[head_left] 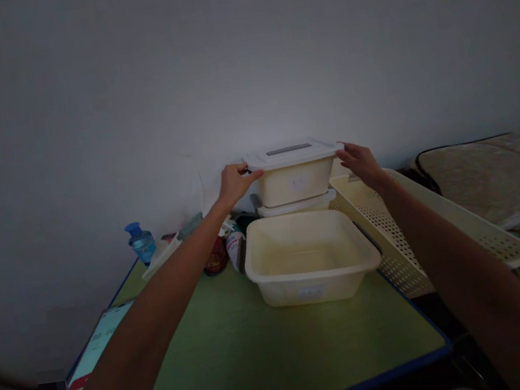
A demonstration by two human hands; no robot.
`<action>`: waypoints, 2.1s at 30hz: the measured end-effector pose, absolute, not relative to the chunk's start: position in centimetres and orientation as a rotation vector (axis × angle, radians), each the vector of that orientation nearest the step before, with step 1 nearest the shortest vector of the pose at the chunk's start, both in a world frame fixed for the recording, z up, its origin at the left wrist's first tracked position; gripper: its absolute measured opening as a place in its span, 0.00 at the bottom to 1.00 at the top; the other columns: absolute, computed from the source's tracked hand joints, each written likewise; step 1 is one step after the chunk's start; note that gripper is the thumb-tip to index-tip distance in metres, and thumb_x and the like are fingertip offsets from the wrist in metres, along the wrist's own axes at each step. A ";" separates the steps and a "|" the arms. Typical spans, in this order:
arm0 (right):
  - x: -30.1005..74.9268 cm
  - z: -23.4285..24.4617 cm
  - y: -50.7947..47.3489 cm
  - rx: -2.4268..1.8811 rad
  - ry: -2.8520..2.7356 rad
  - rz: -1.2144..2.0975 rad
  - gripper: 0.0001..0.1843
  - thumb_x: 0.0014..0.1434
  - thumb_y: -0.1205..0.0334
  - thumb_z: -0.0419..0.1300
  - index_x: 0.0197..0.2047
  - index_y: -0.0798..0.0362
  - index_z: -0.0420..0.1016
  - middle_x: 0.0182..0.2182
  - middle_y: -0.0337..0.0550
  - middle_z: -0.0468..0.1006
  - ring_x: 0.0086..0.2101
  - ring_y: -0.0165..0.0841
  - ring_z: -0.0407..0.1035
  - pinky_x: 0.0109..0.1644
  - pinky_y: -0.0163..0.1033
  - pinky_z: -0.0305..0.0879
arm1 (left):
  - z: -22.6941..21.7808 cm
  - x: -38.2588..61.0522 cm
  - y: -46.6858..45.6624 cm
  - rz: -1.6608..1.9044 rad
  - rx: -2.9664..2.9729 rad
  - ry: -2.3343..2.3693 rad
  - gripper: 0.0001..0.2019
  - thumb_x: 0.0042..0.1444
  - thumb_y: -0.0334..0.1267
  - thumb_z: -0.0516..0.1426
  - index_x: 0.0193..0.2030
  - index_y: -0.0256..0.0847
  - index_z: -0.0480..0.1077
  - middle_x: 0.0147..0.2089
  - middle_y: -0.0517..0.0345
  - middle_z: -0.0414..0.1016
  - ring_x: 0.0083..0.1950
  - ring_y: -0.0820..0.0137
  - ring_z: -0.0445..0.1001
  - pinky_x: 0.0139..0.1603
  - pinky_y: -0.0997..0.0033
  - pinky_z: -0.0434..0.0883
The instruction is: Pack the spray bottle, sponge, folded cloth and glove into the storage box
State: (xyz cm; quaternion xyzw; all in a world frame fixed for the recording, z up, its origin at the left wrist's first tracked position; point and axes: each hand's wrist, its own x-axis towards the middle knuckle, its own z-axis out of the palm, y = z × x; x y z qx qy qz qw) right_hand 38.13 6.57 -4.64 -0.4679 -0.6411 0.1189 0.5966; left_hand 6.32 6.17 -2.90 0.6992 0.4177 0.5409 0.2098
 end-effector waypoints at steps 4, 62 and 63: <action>38.3 -4.4 7.4 -1.097 -1.505 0.230 0.23 0.47 0.46 0.60 0.42 0.53 0.75 0.42 0.48 0.75 0.41 0.39 0.69 0.41 0.42 0.69 | -2.6 6.3 6.5 1.440 2.129 1.249 0.14 0.43 0.44 0.61 0.27 0.32 0.74 0.25 0.58 0.73 0.29 0.71 0.68 0.32 0.74 0.62; 36.4 -5.5 6.6 -1.177 -1.421 0.388 0.38 0.54 0.34 0.45 0.63 0.43 0.48 0.63 0.47 0.49 0.60 0.44 0.48 0.52 0.51 0.63 | -3.0 7.7 5.3 1.431 2.049 1.383 0.20 0.55 0.43 0.54 0.51 0.32 0.61 0.49 0.41 0.71 0.46 0.64 0.72 0.45 0.68 0.65; 36.4 -5.5 6.2 -1.168 -1.394 0.407 0.36 0.54 0.36 0.45 0.63 0.41 0.49 0.63 0.45 0.48 0.61 0.43 0.47 0.53 0.52 0.62 | -3.2 7.5 5.3 1.425 2.011 1.345 0.24 0.55 0.43 0.54 0.55 0.32 0.58 0.52 0.39 0.69 0.48 0.63 0.72 0.47 0.68 0.65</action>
